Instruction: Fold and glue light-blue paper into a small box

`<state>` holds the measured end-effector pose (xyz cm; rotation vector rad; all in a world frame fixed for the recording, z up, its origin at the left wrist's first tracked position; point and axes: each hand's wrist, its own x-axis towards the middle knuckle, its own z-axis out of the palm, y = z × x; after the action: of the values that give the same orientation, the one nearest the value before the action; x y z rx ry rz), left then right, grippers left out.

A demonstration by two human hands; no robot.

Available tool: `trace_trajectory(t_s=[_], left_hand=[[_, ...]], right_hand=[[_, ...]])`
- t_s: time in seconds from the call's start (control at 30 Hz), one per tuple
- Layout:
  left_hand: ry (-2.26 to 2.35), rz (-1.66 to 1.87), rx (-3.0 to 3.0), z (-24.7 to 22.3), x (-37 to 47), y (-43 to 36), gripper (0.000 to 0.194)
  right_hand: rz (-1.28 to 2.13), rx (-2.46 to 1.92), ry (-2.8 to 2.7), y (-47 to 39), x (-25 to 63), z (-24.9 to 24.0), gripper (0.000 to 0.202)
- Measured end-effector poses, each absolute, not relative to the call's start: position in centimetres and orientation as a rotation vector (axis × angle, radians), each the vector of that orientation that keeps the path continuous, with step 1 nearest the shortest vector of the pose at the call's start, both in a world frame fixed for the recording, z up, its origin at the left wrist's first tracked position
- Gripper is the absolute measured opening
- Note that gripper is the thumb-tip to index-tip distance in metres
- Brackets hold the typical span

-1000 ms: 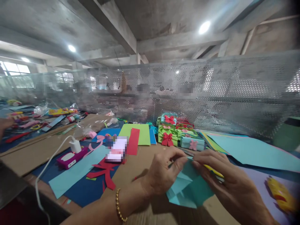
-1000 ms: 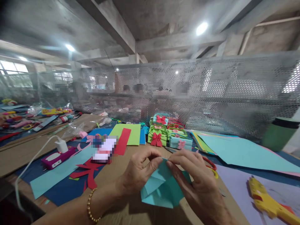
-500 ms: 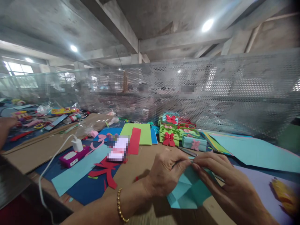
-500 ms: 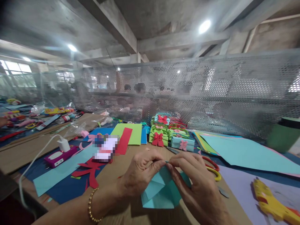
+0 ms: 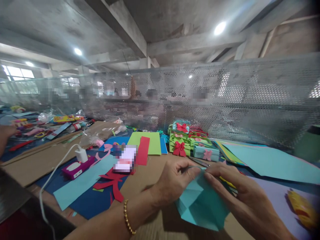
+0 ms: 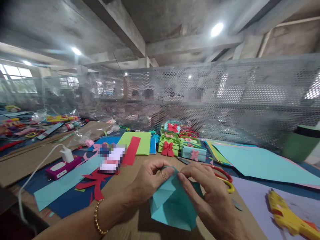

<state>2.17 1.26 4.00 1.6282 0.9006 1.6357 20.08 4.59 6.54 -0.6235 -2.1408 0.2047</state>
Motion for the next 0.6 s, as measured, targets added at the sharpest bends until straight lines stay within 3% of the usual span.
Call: trace_trajectory(t_s=[0.3, 0.47, 0.6], left_hand=[[0.883, 1.668, 1.542, 3.7, 1.7, 2.0, 0.018], [0.944, 1.676, 1.289, 3.2, 1.4, 2.7, 0.032], [0.931, 1.633, 1.160, 3.2, 1.2, 2.8, 0.038]], right_hand=[[0.208, -0.696, -2.145, 4.9, 20.8, 6.8, 0.029], [0.459, -0.806, -1.972, 6.0, 21.7, 7.4, 0.047], [0.685, -0.833, -1.899, 7.2, 21.7, 7.4, 0.040]])
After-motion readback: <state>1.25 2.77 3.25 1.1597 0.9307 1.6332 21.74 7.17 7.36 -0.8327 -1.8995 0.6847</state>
